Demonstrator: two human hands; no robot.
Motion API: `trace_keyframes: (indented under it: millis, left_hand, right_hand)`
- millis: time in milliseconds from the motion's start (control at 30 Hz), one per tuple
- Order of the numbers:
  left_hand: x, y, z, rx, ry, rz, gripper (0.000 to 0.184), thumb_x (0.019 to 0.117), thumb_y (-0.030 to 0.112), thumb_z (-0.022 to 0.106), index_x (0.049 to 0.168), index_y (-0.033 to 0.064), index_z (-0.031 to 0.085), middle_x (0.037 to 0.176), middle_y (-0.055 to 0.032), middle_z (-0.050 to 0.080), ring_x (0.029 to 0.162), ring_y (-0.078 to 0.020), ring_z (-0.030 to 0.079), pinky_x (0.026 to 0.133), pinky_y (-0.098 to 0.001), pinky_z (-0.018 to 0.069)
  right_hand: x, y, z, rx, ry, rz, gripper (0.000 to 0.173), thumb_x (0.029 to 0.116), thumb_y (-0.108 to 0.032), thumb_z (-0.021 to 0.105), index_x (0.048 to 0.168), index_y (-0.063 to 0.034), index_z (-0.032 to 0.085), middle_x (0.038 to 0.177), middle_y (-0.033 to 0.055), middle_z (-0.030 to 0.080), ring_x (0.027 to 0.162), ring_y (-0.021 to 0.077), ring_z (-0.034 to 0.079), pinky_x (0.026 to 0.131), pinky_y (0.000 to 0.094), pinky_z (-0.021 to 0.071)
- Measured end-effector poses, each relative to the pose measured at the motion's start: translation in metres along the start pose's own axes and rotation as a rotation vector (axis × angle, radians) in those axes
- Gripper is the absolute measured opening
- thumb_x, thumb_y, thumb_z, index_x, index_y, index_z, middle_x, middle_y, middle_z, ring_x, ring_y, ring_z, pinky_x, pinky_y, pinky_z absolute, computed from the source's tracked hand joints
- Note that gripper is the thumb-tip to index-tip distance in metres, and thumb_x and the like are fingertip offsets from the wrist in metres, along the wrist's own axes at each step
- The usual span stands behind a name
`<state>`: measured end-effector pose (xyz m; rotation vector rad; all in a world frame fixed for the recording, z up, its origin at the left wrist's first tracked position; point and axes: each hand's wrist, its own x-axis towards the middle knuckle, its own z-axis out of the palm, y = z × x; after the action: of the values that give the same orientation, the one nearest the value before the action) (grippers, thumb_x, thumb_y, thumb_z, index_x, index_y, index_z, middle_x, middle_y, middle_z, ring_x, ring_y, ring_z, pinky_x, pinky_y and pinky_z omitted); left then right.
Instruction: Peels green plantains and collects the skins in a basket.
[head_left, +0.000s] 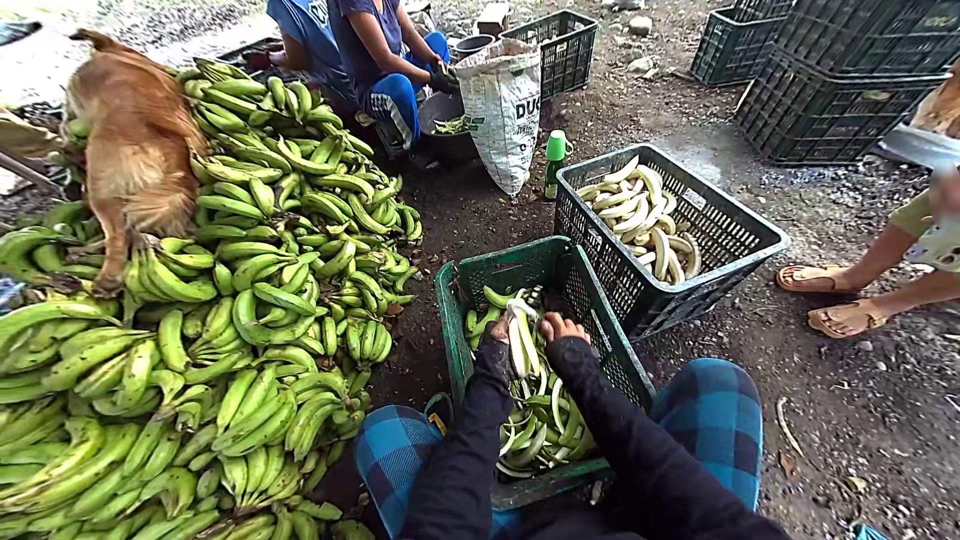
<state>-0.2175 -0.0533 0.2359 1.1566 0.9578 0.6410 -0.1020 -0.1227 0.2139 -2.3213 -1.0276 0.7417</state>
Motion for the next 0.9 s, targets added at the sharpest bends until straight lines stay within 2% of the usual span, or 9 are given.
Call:
trace_keyframes:
  millis: [100, 233, 400, 533, 600, 667, 700, 800, 900]
  left_hand:
    - [-0.002, -0.008, -0.009, -0.226, -0.121, 0.096, 0.031, 0.1096, 0.003, 0.029, 0.118, -0.0096, 0.057, 0.087, -0.0050, 0.068, 0.077, -0.0039, 0.065, 0.077, -0.0211, 0.0556]
    - [0.024, -0.031, -0.023, -0.443, -0.088, 0.022, 0.046, 0.1130, 0.023, 0.018, 0.113, -0.0009, 0.057, 0.084, -0.0084, 0.070, 0.071, -0.0125, 0.068, 0.068, -0.0261, 0.0583]
    - [0.053, -0.015, -0.016, -0.015, 0.152, -0.210, 0.041, 0.1131, 0.016, 0.030, 0.137, -0.0134, 0.046, 0.127, -0.0270, 0.058, 0.105, -0.0234, 0.059, 0.096, -0.0328, 0.0474]
    - [0.013, -0.010, -0.006, 0.231, 0.076, -0.024, 0.040, 0.1121, 0.015, 0.036, 0.134, -0.0130, 0.052, 0.134, -0.0280, 0.058, 0.122, -0.0272, 0.058, 0.108, -0.0379, 0.0431]
    - [0.019, -0.031, -0.011, 0.127, 0.083, 0.084, 0.037, 0.1113, 0.013, 0.037, 0.130, -0.0145, 0.054, 0.127, -0.0261, 0.060, 0.114, -0.0207, 0.060, 0.103, -0.0327, 0.0465]
    - [0.032, -0.063, -0.020, 0.125, 0.076, 0.151, 0.035, 0.1101, 0.008, 0.038, 0.129, -0.0186, 0.052, 0.124, -0.0288, 0.060, 0.112, -0.0188, 0.058, 0.101, -0.0280, 0.0462]
    - [0.034, -0.082, -0.025, 0.239, 0.093, 0.141, 0.038, 0.1101, 0.012, 0.039, 0.129, -0.0176, 0.053, 0.125, -0.0295, 0.061, 0.114, -0.0224, 0.059, 0.101, -0.0306, 0.0469]
    - [0.025, -0.110, -0.023, 0.809, 0.074, -0.352, 0.045, 0.1124, 0.024, 0.038, 0.142, -0.0074, 0.050, 0.145, -0.0270, 0.053, 0.138, -0.0343, 0.049, 0.116, -0.0476, 0.0374]
    - [0.029, -0.138, -0.003, 1.314, -0.191, -0.608, 0.043, 0.1042, 0.019, 0.052, 0.138, -0.0074, 0.054, 0.146, -0.0260, 0.052, 0.138, -0.0371, 0.049, 0.113, -0.0512, 0.0407]
  right_hand:
    - [0.053, 0.018, -0.009, 0.087, 0.015, 0.021, 0.051, 0.1128, -0.037, 0.032, 0.143, -0.0019, 0.054, 0.135, 0.0296, 0.062, 0.131, 0.0454, 0.056, 0.111, 0.0648, 0.0387]
    - [0.043, 0.032, -0.025, -0.017, 0.044, -0.226, 0.048, 0.1101, -0.035, 0.041, 0.142, -0.0038, 0.058, 0.134, 0.0280, 0.063, 0.131, 0.0482, 0.055, 0.111, 0.0659, 0.0370]
    - [-0.011, 0.054, -0.002, -0.090, 0.052, -0.560, 0.042, 0.1014, -0.032, 0.058, 0.128, -0.0013, 0.069, 0.126, 0.0323, 0.064, 0.123, 0.0553, 0.056, 0.104, 0.0692, 0.0394]
    - [0.013, 0.018, -0.017, -0.159, 0.057, -0.246, 0.046, 0.1080, -0.039, 0.049, 0.142, -0.0107, 0.062, 0.137, 0.0315, 0.059, 0.130, 0.0533, 0.052, 0.109, 0.0675, 0.0368]
    - [0.037, 0.013, -0.025, -0.251, 0.003, -0.032, 0.051, 0.1103, -0.045, 0.039, 0.146, -0.0130, 0.057, 0.139, 0.0297, 0.059, 0.132, 0.0507, 0.052, 0.109, 0.0680, 0.0375]
    - [0.040, 0.019, -0.035, -0.523, -0.230, 0.103, 0.051, 0.1112, -0.036, 0.036, 0.141, 0.0009, 0.055, 0.138, 0.0305, 0.059, 0.131, 0.0496, 0.055, 0.105, 0.0696, 0.0413]
    - [0.033, 0.024, -0.035, -0.662, -0.369, 0.138, 0.046, 0.1070, -0.028, 0.045, 0.132, 0.0071, 0.060, 0.136, 0.0311, 0.060, 0.129, 0.0493, 0.056, 0.102, 0.0694, 0.0429]
    - [0.007, 0.047, -0.014, -0.872, -0.603, 0.110, 0.040, 0.1015, -0.027, 0.058, 0.116, 0.0091, 0.067, 0.127, 0.0319, 0.063, 0.123, 0.0500, 0.059, 0.100, 0.0711, 0.0426]
    - [-0.007, 0.052, -0.010, -0.870, -0.720, 0.113, 0.045, 0.1035, -0.035, 0.054, 0.118, 0.0058, 0.067, 0.129, 0.0285, 0.064, 0.125, 0.0467, 0.059, 0.102, 0.0688, 0.0428]
